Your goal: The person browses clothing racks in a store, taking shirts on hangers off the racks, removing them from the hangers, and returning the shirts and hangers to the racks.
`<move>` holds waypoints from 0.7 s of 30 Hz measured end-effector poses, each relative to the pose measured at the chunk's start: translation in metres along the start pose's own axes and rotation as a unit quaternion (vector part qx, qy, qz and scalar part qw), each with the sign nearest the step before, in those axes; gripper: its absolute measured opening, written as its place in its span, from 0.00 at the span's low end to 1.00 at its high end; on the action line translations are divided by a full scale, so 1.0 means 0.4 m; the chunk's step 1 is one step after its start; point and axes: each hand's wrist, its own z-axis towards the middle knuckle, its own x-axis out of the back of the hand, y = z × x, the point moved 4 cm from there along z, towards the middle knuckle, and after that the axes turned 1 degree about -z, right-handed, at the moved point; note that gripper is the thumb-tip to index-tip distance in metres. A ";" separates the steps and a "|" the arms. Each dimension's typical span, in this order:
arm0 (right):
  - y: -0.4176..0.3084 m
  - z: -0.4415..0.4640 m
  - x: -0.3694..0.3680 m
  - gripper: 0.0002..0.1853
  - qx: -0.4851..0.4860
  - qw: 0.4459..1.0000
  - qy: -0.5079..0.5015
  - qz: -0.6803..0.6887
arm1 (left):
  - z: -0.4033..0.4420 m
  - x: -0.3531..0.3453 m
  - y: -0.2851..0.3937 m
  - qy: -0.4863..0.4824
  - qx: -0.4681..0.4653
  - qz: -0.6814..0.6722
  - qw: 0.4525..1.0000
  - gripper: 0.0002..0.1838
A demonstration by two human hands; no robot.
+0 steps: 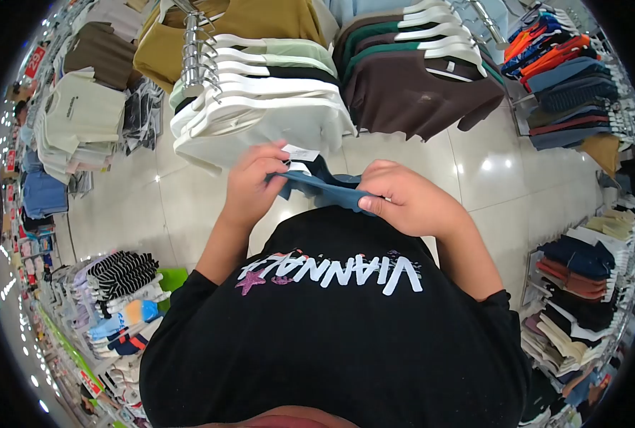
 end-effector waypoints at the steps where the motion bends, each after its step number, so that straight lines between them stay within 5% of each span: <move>1: 0.004 -0.023 0.002 0.08 0.003 1.000 -0.002 0.002 | 0.005 -0.001 0.028 0.012 -0.043 0.041 0.998 0.16; 10: 0.036 -0.191 -0.016 0.11 0.022 0.999 -0.027 0.028 | -0.047 -0.129 0.161 -0.077 0.012 0.185 0.980 0.13; 15: 0.047 -0.273 -0.038 0.05 0.017 0.998 -0.052 0.011 | -0.186 -0.249 0.120 -0.154 0.056 0.231 0.959 0.10; 21: 0.081 -0.389 0.008 0.06 -0.011 0.987 -0.001 -0.162 | -0.303 -0.248 0.119 -0.215 0.231 0.276 0.908 0.08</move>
